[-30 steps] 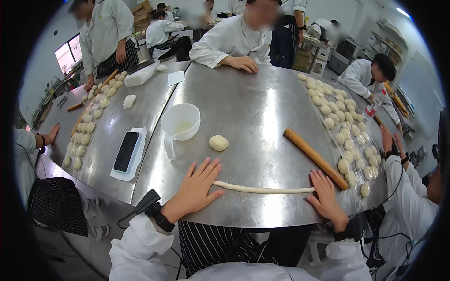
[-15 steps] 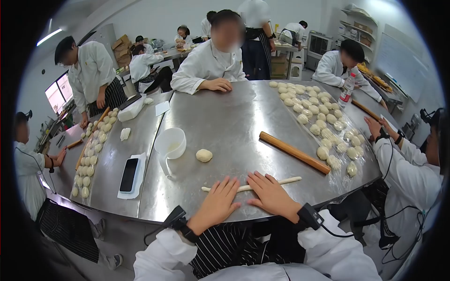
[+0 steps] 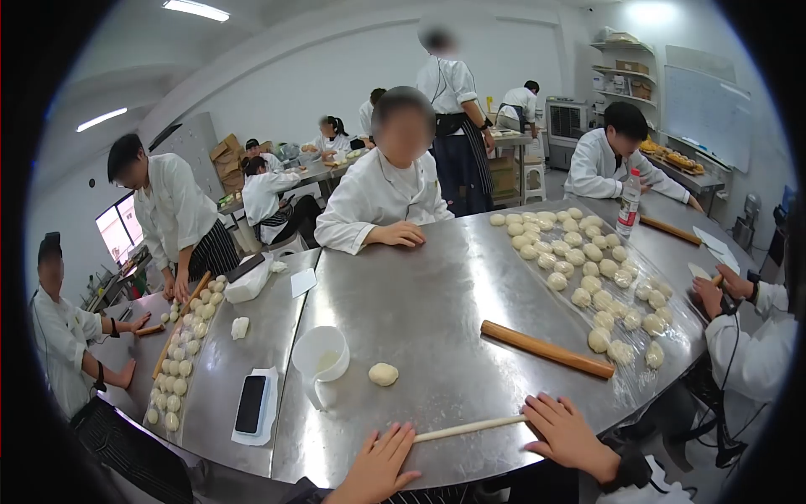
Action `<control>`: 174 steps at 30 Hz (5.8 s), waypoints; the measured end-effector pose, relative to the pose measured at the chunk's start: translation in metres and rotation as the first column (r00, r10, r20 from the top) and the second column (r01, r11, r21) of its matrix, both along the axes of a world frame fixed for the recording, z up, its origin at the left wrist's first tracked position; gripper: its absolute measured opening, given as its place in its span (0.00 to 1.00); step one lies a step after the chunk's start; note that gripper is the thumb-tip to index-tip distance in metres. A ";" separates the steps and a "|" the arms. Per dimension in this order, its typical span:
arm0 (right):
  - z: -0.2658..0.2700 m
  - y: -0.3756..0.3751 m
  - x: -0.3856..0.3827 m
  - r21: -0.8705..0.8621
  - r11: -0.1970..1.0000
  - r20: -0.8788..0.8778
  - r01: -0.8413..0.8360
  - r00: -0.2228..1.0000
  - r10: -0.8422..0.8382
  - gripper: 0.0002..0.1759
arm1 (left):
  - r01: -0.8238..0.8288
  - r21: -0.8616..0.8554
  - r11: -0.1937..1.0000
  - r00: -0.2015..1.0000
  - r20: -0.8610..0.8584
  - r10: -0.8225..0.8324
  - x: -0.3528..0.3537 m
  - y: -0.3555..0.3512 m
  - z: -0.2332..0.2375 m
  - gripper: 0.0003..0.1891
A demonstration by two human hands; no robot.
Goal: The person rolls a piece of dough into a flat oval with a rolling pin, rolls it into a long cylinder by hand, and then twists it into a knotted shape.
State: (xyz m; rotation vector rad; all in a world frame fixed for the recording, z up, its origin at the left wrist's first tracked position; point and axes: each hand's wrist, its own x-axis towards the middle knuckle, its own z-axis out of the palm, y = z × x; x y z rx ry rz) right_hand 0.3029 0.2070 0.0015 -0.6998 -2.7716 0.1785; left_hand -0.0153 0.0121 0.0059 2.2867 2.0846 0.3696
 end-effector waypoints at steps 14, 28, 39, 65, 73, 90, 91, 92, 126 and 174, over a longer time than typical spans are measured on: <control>0.018 0.031 0.045 -0.173 0.965 -0.011 0.196 0.980 -0.201 0.37 | -0.287 -0.210 0.935 0.952 0.043 0.302 -0.041 -0.005 0.015 0.40; 0.031 0.031 -0.002 -0.471 0.882 -0.289 0.027 0.940 -0.183 0.12 | -0.041 -0.191 0.981 0.107 0.975 0.194 0.092 -0.025 0.011 0.20; 0.050 -0.116 0.008 -0.529 0.847 -0.476 0.042 0.812 -0.337 0.09 | -0.307 -0.202 0.930 -0.843 0.512 -0.168 0.127 0.017 0.018 0.25; 0.160 -0.022 -0.075 -0.261 0.802 -0.593 -0.538 0.745 0.306 0.25 | 0.020 -0.070 0.997 -0.069 0.995 0.071 0.077 0.025 0.125 0.15; 0.179 -0.031 -0.103 -0.267 0.721 -0.396 -0.640 0.754 0.523 0.26 | -0.035 -0.035 0.999 0.082 0.996 0.038 0.078 0.036 0.123 0.18; 0.137 -0.004 -0.119 -0.697 0.435 -0.481 -0.570 0.822 0.306 0.19 | -0.242 0.093 0.966 -0.140 0.982 -0.130 0.080 0.033 0.105 0.14; 0.141 -0.006 -0.119 -0.716 0.433 -0.473 -0.547 0.837 0.276 0.17 | -0.251 0.076 0.965 -0.134 0.985 -0.112 0.079 0.032 0.106 0.12; 0.144 -0.009 -0.118 -0.737 0.427 -0.464 -0.525 0.851 0.245 0.16 | -0.262 0.057 0.963 -0.129 0.987 -0.093 0.079 0.030 0.106 0.11; 0.065 -0.060 -0.109 -0.747 -0.164 -0.605 -0.645 0.761 -0.236 0.16 | -0.418 0.090 0.904 0.065 0.995 -0.069 0.080 0.001 0.067 0.11; 0.117 -0.089 -0.049 0.129 0.955 0.077 -0.268 0.962 0.260 0.20 | -0.470 0.064 0.880 0.127 0.992 -0.005 0.098 -0.016 0.036 0.14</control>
